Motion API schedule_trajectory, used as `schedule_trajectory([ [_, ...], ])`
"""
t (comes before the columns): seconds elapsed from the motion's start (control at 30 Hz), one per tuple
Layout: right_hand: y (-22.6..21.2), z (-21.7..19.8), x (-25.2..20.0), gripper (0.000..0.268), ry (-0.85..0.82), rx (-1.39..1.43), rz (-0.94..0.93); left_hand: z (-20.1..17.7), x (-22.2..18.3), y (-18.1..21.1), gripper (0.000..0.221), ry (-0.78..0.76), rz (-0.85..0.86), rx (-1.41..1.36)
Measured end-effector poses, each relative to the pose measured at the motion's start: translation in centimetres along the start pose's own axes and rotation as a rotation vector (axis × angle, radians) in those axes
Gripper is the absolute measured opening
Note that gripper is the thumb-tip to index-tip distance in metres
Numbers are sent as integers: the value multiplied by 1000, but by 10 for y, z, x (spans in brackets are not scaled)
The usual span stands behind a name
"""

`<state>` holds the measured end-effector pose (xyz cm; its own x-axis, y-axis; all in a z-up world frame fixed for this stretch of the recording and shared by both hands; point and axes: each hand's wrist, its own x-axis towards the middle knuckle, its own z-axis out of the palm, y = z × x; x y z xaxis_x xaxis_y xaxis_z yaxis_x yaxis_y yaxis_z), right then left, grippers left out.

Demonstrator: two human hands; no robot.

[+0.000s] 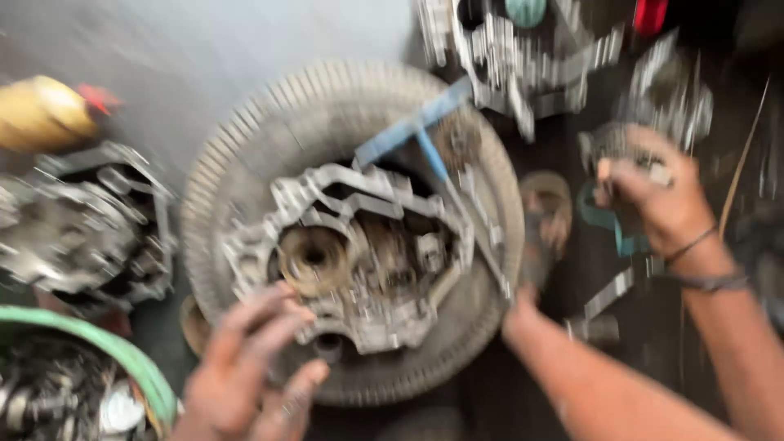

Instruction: The person assembles a motorcycle engine gearbox, placing gears and shafts into a metal casing and using a T-handle wrench to secure components.

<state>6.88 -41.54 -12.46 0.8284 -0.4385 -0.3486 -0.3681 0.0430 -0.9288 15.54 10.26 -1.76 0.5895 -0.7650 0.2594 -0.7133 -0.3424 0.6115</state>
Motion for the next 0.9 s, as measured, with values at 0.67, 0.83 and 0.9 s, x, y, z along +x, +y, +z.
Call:
schedule_trajectory([
  [0.67, 142, 61, 159, 54, 177, -1616, 147, 125, -60, -96, 16, 212, -384, -241],
  [0.83, 146, 77, 152, 44, 197, -1750, 39, 85, -34, -59, 21, 24, -579, -298],
  [0.9, 145, 80, 149, 48, 160, -1742, -3, 73, -24, -48, 25, -35, -574, -281],
])
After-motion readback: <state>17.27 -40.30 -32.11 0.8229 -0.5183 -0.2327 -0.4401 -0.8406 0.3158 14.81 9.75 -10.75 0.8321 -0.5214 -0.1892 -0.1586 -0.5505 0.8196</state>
